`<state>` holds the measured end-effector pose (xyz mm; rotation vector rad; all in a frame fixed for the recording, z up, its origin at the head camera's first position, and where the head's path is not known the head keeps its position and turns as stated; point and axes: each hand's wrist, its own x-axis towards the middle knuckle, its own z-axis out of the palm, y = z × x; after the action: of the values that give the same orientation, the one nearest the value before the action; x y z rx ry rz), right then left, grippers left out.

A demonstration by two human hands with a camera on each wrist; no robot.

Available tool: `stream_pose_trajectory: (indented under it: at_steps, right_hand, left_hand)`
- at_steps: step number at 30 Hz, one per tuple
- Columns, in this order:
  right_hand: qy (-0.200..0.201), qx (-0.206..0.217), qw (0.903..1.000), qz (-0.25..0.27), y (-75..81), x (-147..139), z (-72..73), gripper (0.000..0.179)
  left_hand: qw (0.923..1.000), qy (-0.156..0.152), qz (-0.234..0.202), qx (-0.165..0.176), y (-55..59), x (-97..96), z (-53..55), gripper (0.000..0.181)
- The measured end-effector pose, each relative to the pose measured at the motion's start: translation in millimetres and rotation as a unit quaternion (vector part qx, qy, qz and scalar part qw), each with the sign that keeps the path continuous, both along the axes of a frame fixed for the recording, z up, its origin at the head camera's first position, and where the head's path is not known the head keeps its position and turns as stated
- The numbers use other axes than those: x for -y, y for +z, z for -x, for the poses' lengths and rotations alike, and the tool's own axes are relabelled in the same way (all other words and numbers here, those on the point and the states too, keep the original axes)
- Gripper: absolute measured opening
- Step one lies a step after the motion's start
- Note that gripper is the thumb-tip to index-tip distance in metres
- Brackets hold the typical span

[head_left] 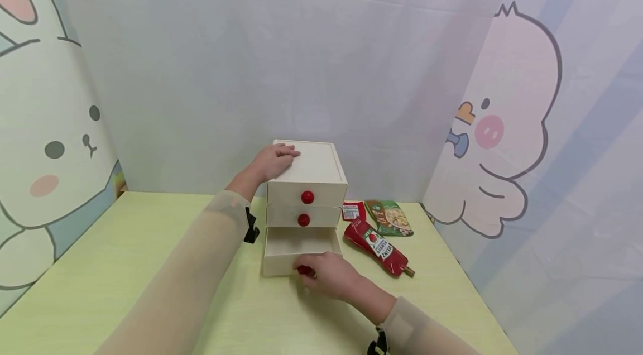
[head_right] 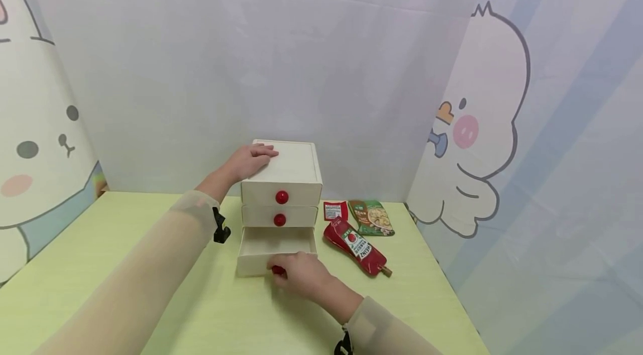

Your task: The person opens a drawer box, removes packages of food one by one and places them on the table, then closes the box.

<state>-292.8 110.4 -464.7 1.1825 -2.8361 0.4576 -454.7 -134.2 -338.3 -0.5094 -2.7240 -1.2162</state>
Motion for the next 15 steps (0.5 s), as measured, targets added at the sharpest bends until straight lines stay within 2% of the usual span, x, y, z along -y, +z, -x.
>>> stream_pose_trajectory:
  at_steps: [4,15]
  right_hand:
    - [-0.003,-0.008,1.0000,-0.001,-2.9,1.2,5.8,0.020]
    - [-0.024,0.011,0.9996,0.004,-10.8,7.9,20.7,0.017]
  left_hand:
    - [1.0000,0.001,0.004,-0.002,-0.8,0.1,0.2,0.051]
    - [1.0000,0.002,-0.007,0.005,0.6,-0.5,-2.5,0.050]
